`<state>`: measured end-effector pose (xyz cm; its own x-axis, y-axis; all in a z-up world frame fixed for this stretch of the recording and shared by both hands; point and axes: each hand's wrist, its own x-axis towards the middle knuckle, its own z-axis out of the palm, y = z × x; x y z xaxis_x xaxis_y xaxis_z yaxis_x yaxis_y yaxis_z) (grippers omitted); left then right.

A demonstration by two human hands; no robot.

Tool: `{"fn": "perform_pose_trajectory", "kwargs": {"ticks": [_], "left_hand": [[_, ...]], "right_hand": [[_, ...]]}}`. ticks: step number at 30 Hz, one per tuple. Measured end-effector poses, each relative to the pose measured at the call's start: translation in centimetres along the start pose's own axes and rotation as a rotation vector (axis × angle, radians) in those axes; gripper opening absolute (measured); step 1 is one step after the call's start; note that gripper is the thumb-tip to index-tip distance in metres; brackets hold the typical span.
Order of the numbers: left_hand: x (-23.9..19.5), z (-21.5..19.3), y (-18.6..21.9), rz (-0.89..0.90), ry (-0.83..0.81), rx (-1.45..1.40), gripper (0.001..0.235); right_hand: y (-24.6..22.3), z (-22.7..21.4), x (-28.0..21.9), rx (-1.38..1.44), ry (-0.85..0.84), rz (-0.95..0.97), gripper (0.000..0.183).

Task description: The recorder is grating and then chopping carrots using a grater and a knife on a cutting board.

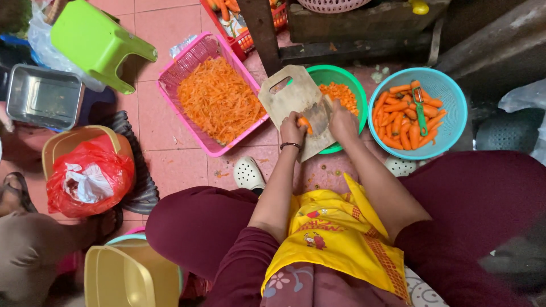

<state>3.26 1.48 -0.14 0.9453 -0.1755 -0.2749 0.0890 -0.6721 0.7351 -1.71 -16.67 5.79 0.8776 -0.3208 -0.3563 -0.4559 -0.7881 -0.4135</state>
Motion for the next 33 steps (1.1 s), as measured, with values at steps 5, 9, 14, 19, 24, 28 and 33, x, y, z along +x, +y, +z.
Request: {"fn": "perform_pose_trajectory", "kwargs": {"ticks": [5, 9, 14, 19, 24, 28, 33], "left_hand": [[-1.3, 2.4, -1.6, 0.015, 0.049, 0.024, 0.031], [-1.8, 3.4, -1.5, 0.060, 0.116, 0.016, 0.023], [-1.3, 3.5, -1.5, 0.079, 0.149, 0.039, 0.022], [-1.4, 3.7, -2.1, 0.042, 0.133, 0.074, 0.023], [-1.2, 3.3, -1.8, 0.039, 0.117, 0.082, 0.021], [-0.6, 3.6, -2.2, 0.064, 0.123, 0.072, 0.021], [-2.4, 1.0, 1.0, 0.137, 0.050, 0.034, 0.021]], "right_hand": [[-0.1, 2.5, -2.5, -0.074, -0.083, -0.035, 0.036], [-1.9, 1.8, -4.1, -0.063, -0.135, -0.038, 0.038], [-3.9, 0.0, -4.7, -0.058, -0.169, -0.059, 0.024], [-3.3, 2.2, -3.6, -0.057, -0.215, -0.073, 0.021], [-4.9, 1.8, -5.6, -0.057, -0.177, -0.087, 0.027], [-2.7, 2.3, -4.2, -0.023, -0.132, -0.067, 0.030], [-1.5, -1.7, -3.7, 0.085, -0.063, -0.033, 0.035]]}}
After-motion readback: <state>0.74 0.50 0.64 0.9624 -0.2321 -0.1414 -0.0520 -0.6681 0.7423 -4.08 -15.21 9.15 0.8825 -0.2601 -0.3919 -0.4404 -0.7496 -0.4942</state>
